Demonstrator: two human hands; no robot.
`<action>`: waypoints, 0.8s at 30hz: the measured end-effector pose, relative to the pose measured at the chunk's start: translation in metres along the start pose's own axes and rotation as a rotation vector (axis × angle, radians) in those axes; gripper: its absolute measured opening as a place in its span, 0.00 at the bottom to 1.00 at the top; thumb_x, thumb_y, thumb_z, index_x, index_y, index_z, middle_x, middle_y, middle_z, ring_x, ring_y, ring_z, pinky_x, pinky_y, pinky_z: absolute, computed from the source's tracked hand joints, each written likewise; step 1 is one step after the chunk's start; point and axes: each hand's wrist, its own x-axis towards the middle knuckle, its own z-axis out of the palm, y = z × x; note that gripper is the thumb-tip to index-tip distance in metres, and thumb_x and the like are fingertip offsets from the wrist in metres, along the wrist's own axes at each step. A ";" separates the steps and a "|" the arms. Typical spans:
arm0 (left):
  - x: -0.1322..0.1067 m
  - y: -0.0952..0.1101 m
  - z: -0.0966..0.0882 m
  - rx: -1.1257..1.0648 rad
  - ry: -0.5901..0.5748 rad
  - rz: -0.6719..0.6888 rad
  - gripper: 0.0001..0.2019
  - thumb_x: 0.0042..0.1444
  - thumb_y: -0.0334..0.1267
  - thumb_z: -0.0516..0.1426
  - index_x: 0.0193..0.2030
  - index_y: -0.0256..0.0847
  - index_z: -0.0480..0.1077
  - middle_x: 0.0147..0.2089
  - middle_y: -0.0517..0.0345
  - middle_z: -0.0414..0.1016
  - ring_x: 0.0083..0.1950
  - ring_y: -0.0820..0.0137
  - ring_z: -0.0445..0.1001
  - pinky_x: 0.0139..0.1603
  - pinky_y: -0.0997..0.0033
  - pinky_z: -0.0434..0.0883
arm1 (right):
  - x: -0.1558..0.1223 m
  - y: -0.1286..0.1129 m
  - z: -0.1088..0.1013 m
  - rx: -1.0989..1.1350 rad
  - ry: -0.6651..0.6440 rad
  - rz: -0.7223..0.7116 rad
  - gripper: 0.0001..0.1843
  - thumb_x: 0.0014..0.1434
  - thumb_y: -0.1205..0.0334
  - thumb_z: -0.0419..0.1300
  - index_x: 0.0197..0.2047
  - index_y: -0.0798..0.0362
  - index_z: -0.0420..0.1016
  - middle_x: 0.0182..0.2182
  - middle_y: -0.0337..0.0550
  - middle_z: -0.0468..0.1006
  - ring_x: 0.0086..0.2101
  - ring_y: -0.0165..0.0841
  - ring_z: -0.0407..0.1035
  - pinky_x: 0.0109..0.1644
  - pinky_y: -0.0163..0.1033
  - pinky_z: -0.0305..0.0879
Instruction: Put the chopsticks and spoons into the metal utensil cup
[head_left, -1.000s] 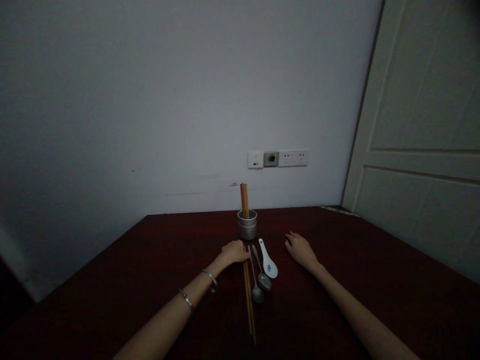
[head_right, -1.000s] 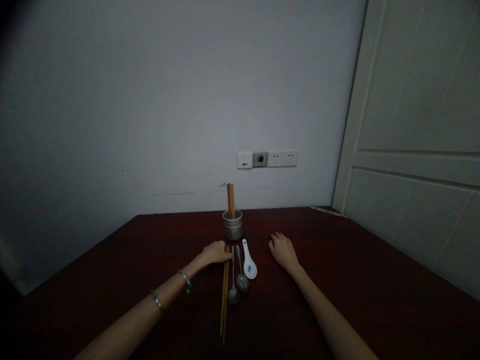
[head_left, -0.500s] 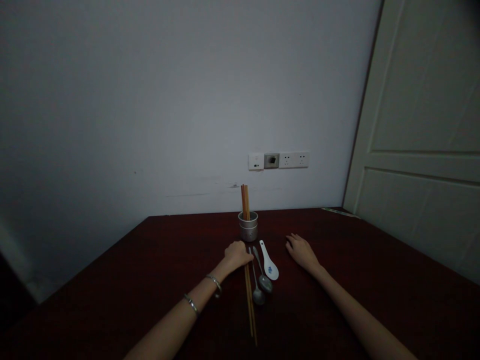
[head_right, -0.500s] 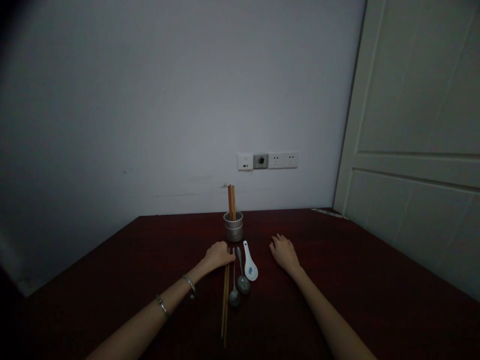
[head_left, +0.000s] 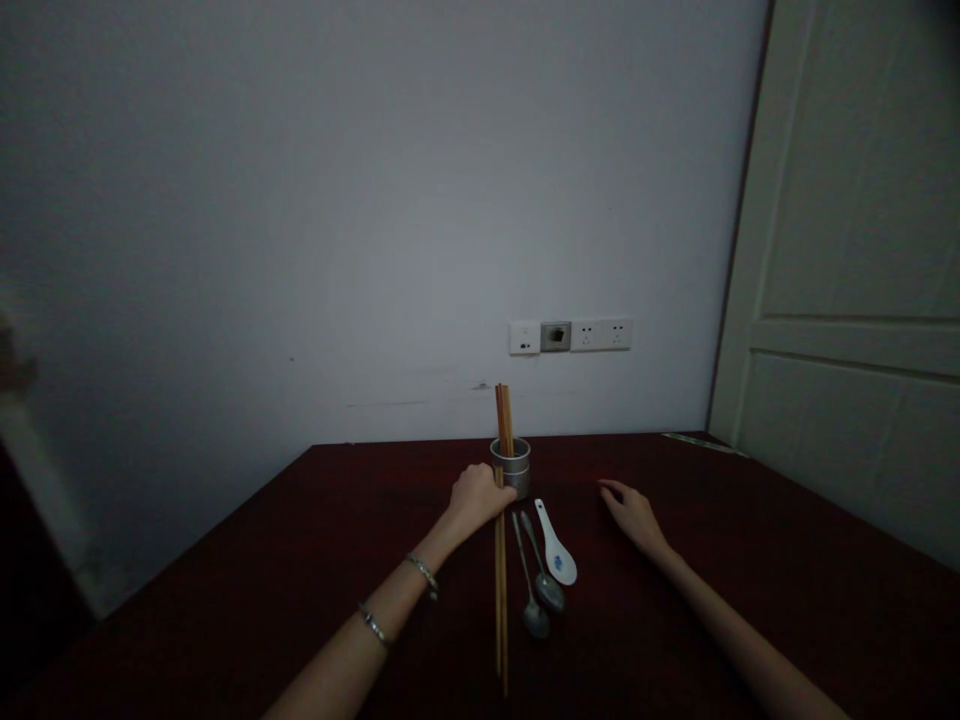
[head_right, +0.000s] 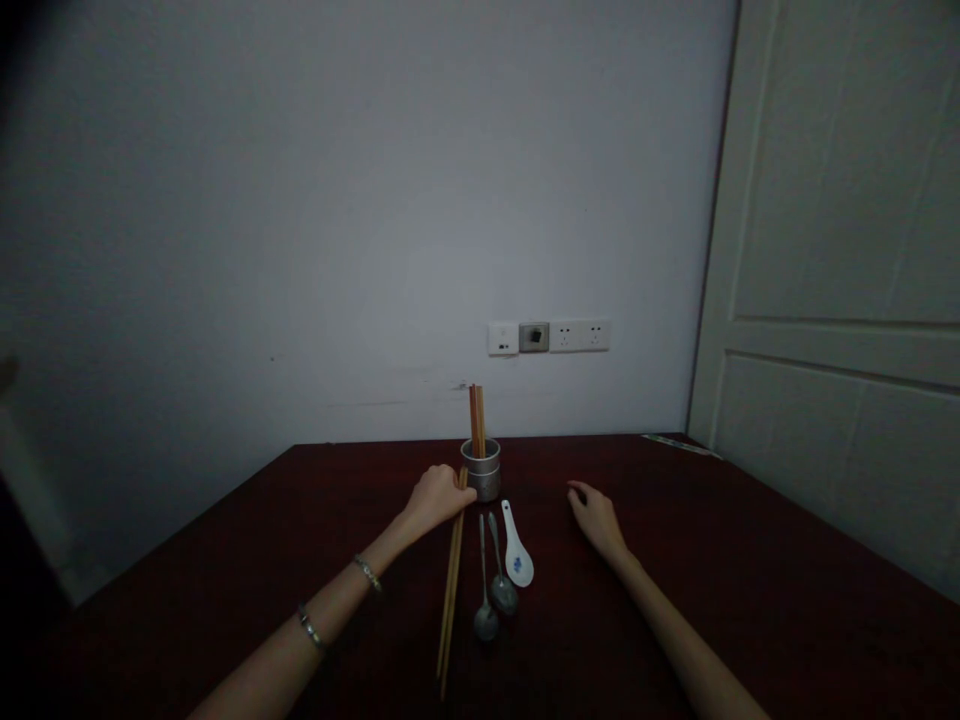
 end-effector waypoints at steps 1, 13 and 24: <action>0.000 0.002 -0.011 -0.013 0.037 0.009 0.15 0.46 0.42 0.53 0.31 0.33 0.74 0.32 0.44 0.75 0.34 0.61 0.74 0.28 0.73 0.64 | 0.003 -0.005 -0.005 0.084 0.030 0.009 0.21 0.55 0.57 0.48 0.44 0.59 0.73 0.43 0.52 0.75 0.45 0.40 0.68 0.52 0.43 0.60; -0.007 0.035 -0.092 -0.033 0.431 0.117 0.13 0.50 0.42 0.51 0.31 0.36 0.72 0.27 0.51 0.74 0.29 0.68 0.71 0.29 0.73 0.60 | -0.020 -0.203 -0.050 0.972 -0.640 -0.111 0.25 0.40 0.59 0.67 0.44 0.56 0.72 0.40 0.48 0.76 0.38 0.35 0.71 0.44 0.41 0.66; -0.008 0.037 -0.088 -0.030 0.533 0.108 0.11 0.51 0.41 0.51 0.30 0.37 0.70 0.26 0.53 0.73 0.28 0.69 0.71 0.29 0.73 0.59 | -0.023 -0.218 -0.023 0.794 -0.463 -0.205 0.10 0.44 0.60 0.61 0.22 0.60 0.71 0.15 0.34 0.66 0.18 0.22 0.57 0.22 0.30 0.51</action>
